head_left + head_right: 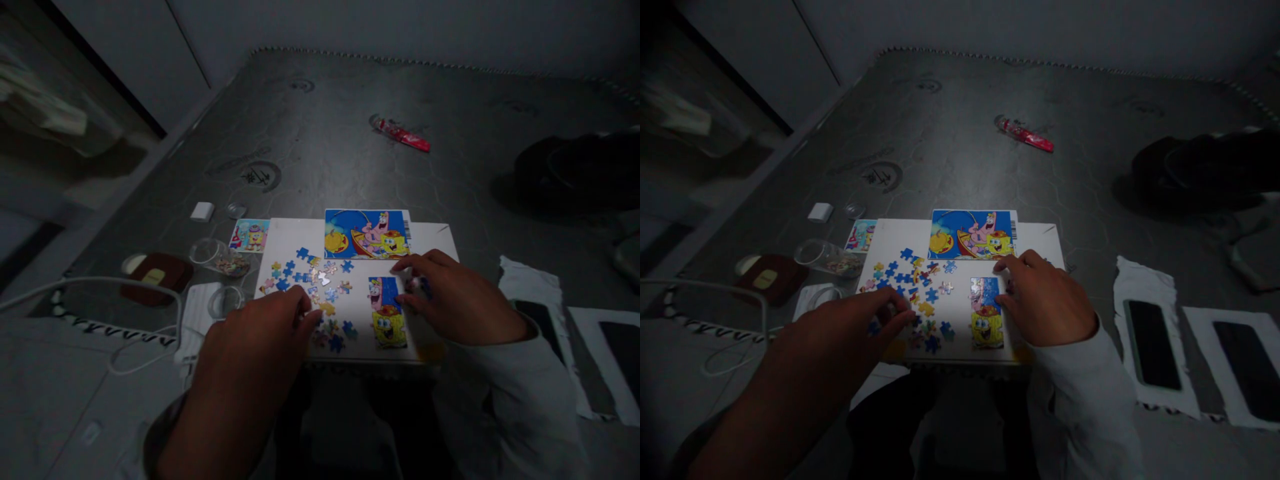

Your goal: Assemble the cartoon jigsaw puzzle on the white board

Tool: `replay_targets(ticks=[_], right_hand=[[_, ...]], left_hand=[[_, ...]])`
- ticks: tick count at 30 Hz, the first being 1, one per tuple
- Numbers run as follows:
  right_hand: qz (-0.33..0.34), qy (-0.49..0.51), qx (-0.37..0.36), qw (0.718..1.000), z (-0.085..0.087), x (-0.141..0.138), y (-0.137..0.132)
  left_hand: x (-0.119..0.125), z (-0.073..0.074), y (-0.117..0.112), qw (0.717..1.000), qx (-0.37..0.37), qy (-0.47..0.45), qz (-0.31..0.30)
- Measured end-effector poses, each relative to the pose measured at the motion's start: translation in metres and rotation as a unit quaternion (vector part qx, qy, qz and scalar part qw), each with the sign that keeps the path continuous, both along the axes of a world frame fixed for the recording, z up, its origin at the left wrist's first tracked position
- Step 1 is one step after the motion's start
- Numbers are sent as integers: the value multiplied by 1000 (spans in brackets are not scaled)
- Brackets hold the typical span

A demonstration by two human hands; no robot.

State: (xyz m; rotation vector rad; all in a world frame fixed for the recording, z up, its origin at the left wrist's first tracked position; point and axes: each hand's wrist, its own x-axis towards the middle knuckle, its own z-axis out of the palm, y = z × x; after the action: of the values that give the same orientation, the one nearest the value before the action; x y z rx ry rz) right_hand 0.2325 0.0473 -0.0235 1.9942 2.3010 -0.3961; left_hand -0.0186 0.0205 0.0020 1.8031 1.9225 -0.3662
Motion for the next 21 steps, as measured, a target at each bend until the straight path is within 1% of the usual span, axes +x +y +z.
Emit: replay_targets(ticks=[5,9,13,15,21], right_hand=[[-2,-9,3,1000,-3,9,0],[-11,-6,10,1000,-5,21,2],[-51,-20,-7,998,-5,30,5],[-65,-18,-17,998,-5,31,5],[-53,-15,-20,998,-5,28,4]], left_hand=[[3,3,1,1000,-2,-9,-5],[2,3,-1,1000,8,-14,-7],[1,2,-2,1000,11,-12,-4],[1,2,-2,1000,10,-12,-4],[3,4,-2,1000,10,-11,-13]])
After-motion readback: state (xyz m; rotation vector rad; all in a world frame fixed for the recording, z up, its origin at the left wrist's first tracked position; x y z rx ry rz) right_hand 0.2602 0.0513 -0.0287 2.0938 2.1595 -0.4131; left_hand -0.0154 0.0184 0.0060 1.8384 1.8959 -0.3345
